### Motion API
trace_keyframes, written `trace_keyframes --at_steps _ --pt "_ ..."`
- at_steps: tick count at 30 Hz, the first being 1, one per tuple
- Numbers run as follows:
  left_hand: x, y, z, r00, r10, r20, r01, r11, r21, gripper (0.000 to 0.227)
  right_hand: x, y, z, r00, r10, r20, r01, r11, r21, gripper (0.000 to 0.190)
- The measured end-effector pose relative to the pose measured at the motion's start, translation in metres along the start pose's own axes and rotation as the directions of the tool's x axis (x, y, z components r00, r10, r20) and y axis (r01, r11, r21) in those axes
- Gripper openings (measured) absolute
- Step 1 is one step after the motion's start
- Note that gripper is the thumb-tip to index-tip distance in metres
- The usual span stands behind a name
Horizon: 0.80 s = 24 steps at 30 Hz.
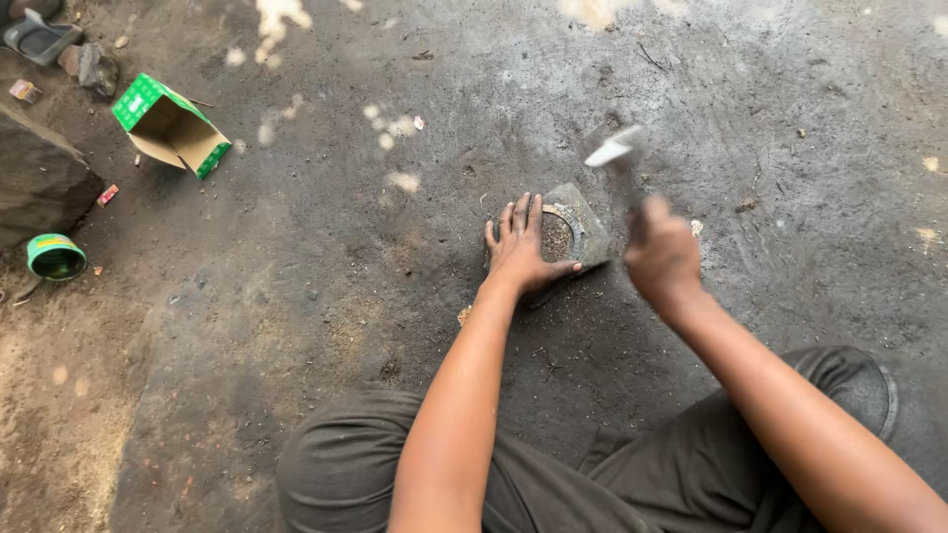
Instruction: The person uses a wrench to scrape debris and dirt off a metal ring component by hand while sitting on the ground.
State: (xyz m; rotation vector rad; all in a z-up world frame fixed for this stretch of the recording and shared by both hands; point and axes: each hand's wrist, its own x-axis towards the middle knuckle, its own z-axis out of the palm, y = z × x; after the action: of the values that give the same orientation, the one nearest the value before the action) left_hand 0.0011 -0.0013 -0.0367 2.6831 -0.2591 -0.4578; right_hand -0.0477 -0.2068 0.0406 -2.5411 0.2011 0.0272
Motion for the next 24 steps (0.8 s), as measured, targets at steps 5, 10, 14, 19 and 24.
trace_keyframes --at_steps 5,10,14,19,24 --pt "0.002 0.000 -0.001 0.999 0.024 -0.032 -0.024 1.000 -0.002 0.147 0.010 -0.016 -0.018 0.977 0.142 0.161 -0.072 0.923 -0.379 0.023" --pt "0.001 -0.005 0.002 0.997 0.038 -0.068 -0.039 0.999 -0.019 0.146 -0.010 -0.012 -0.015 0.999 0.029 -0.013 -0.029 1.000 0.000 0.021" --pt "-0.004 -0.001 0.004 0.999 0.013 -0.051 -0.014 1.000 -0.020 0.148 -0.010 -0.002 0.019 0.974 -0.049 0.220 0.120 0.939 -0.324 0.014" --pt "-0.005 -0.003 0.009 0.999 0.008 -0.052 -0.009 1.000 -0.030 0.146 -0.008 -0.003 0.001 0.999 -0.024 0.026 0.027 0.994 -0.107 0.023" --pt "0.001 -0.001 0.001 1.000 -0.002 -0.026 0.001 1.000 -0.024 0.145 0.000 -0.008 0.009 0.947 0.131 0.293 0.020 0.887 -0.461 0.026"
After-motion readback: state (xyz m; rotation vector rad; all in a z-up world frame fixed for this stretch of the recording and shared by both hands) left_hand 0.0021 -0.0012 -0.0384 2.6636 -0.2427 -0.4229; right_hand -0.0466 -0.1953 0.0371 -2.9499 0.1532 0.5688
